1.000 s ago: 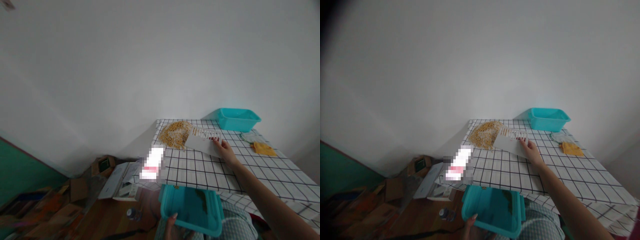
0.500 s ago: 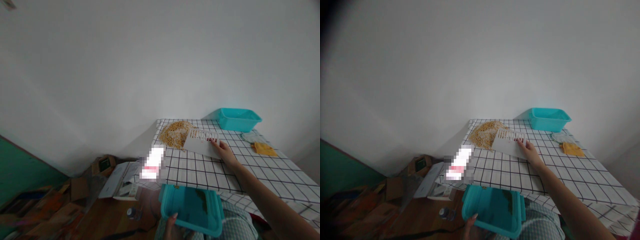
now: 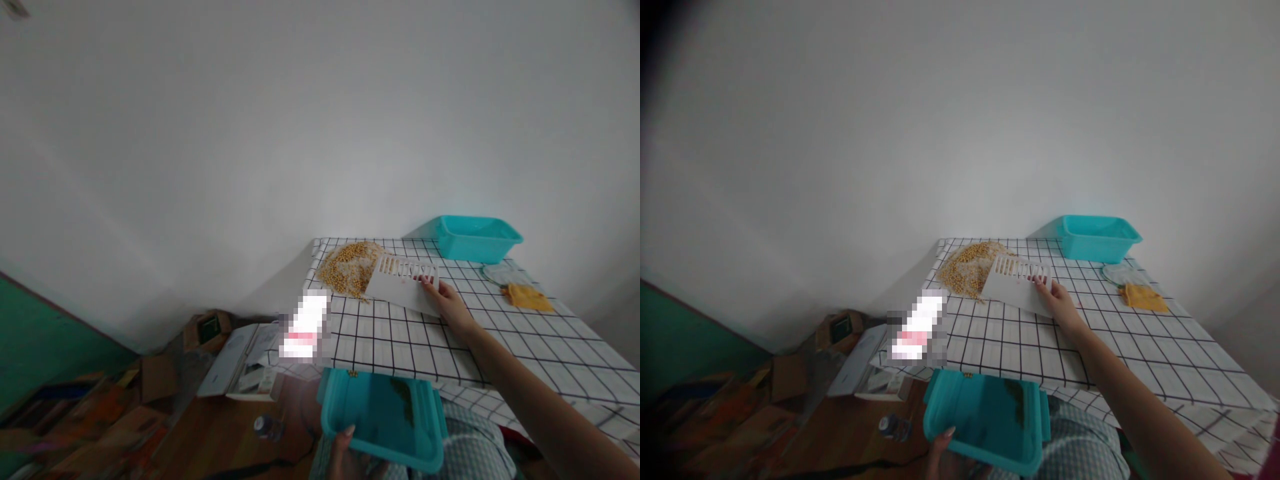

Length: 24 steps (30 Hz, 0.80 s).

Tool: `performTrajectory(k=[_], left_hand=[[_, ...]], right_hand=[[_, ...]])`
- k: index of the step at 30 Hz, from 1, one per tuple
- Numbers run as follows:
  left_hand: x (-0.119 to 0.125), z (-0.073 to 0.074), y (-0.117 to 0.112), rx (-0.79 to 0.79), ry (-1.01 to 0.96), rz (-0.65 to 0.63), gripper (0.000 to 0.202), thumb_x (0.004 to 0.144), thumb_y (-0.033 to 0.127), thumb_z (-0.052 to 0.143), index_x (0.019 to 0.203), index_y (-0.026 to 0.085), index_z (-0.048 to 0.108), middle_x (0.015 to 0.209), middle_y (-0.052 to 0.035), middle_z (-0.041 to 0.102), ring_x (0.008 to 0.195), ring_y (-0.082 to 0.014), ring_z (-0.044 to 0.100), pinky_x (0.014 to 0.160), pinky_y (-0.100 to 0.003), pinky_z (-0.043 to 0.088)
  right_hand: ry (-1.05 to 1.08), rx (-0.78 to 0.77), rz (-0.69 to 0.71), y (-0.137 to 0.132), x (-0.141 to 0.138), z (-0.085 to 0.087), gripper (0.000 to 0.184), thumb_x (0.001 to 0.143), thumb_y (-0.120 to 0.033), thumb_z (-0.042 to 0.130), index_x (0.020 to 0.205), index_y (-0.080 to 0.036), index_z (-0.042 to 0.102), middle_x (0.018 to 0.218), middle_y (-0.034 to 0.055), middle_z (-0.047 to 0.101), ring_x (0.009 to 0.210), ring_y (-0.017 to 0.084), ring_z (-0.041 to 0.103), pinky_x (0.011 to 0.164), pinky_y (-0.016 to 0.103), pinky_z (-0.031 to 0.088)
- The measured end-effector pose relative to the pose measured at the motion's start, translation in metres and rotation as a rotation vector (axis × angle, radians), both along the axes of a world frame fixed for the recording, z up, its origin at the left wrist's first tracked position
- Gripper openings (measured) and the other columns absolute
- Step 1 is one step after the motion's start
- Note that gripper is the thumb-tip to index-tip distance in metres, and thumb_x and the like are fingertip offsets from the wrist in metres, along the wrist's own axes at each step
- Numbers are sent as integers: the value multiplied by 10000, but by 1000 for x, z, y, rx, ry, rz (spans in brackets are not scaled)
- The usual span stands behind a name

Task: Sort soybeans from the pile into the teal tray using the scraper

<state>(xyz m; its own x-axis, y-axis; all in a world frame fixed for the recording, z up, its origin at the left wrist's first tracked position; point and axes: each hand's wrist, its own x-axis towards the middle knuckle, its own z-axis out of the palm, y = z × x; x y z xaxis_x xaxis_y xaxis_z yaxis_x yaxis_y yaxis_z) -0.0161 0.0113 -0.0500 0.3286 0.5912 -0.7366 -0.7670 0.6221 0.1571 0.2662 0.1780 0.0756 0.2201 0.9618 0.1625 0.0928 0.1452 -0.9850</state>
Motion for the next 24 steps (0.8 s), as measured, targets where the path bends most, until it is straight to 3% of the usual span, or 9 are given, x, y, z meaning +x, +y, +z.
performTrajectory(k=[4, 10, 15, 20, 24], left_hand=[[1, 1, -1, 8, 35, 5, 388, 682, 394, 608, 1016, 247, 477, 873, -79, 730, 858, -298, 660, 668, -414, 558], [2, 0, 0, 17, 53, 0, 384, 681, 370, 605, 1018, 226, 490, 873, -105, 728, 888, -317, 651, 661, -437, 551], [1, 1, 0, 3, 44, 13, 413, 685, 413, 587, 1045, 244, 475, 852, -78, 733, 887, -306, 653, 659, -425, 546], [1, 6, -1, 31, 51, -11, 410, 714, 373, 574, 1076, 214, 463, 860, -122, 731, 854, -306, 660, 643, -414, 549], [-1, -2, -2, 36, 12, -8, 385, 684, 394, 590, 1019, 235, 482, 863, -104, 732, 850, -307, 661, 649, -422, 552]], right_hand=[[-20, -26, 6, -2, 0, 2, 431, 768, -563, 564, 995, -210, 662, 887, 43, 701, 777, 224, 640, 628, 300, 509], [60, -65, -128, 2, 6, -1, 421, 732, -565, 600, 905, -186, 662, 729, 33, 683, 574, 168, 603, 463, 244, 429], [12, -56, -70, 3, 7, -3, 426, 731, -564, 601, 912, -184, 663, 737, 39, 682, 588, 170, 609, 480, 248, 451], [-20, -64, -33, 4, 6, -6, 432, 758, -570, 568, 951, -195, 661, 754, 34, 683, 641, 188, 627, 532, 264, 480], [-48, -29, -31, 3, 4, -5, 436, 768, -561, 563, 1001, -206, 664, 859, 43, 692, 767, 215, 634, 618, 286, 502]])
